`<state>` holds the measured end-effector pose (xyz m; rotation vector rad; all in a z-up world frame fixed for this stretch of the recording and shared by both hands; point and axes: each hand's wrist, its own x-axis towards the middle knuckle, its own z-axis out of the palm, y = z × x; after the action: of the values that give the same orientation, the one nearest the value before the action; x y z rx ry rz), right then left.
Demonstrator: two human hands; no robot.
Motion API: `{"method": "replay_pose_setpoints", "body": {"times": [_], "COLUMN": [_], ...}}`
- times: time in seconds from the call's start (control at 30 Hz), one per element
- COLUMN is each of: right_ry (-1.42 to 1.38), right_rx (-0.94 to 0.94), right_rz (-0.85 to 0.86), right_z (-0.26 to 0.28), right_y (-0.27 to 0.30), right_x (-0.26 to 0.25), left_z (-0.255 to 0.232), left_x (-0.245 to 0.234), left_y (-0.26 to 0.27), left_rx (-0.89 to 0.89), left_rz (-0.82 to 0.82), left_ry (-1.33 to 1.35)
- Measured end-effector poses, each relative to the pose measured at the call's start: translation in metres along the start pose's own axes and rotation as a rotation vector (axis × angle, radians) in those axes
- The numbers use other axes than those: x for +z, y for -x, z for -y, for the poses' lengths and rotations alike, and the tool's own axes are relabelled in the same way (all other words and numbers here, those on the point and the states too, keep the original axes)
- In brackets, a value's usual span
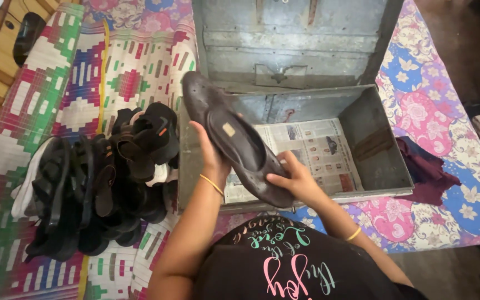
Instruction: The person wipes a dark shoe with a cloth, then places it into a metal trunk. They continue to pick up various shoes and sandals from a pile on a patterned mat and arrange them inside the trunk, closing the lid at the end.
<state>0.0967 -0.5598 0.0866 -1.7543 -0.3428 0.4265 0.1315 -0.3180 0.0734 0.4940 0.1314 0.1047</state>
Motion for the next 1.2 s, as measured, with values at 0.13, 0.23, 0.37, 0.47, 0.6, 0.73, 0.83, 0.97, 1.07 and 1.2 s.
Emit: {"method": "replay_pose_setpoints", "body": {"times": [0.13, 0.23, 0.37, 0.47, 0.6, 0.73, 0.83, 0.97, 1.07, 1.2], "right_ry": [-0.308, -0.388, -0.4, -0.376, -0.457, -0.547, -0.273, 0.004, -0.225, -0.266], "right_rx": [0.182, 0.259, 0.147, 0.053, -0.084, -0.049, 0.009, -0.053, 0.024, 0.274], "right_rz": [0.106, 0.076, -0.038, -0.122, -0.229, -0.239, -0.199, -0.093, -0.044, -0.142], "right_z": [0.001, -0.008, -0.009, -0.001, 0.019, 0.036, 0.02, -0.025, -0.056, -0.108], "right_y": [0.01, 0.011, 0.004, -0.004, -0.016, -0.018, -0.025, -0.038, -0.052, -0.077], "right_x": [-0.004, 0.01, 0.034, 0.038, 0.036, 0.038, 0.031, 0.021, 0.009, -0.015], "left_z": [-0.022, -0.021, 0.013, 0.023, 0.02, 0.016, 0.02, 0.04, 0.057, 0.088], "left_x": [0.006, 0.012, 0.0, -0.003, 0.006, 0.012, 0.004, -0.015, -0.038, -0.138], "left_y": [0.001, 0.007, 0.004, 0.005, 0.014, 0.017, 0.013, 0.014, -0.007, -0.049], "left_rx": [0.034, 0.05, 0.016, -0.039, -0.058, -0.039, -0.081, -0.2, -0.228, -0.038], "left_rz": [0.105, 0.105, 0.069, 0.021, -0.027, -0.053, -0.054, 0.038, 0.043, -0.002], "left_ry": [0.031, 0.033, -0.041, -0.102, -0.075, -0.07, -0.065, -0.113, -0.375, -0.983]}}
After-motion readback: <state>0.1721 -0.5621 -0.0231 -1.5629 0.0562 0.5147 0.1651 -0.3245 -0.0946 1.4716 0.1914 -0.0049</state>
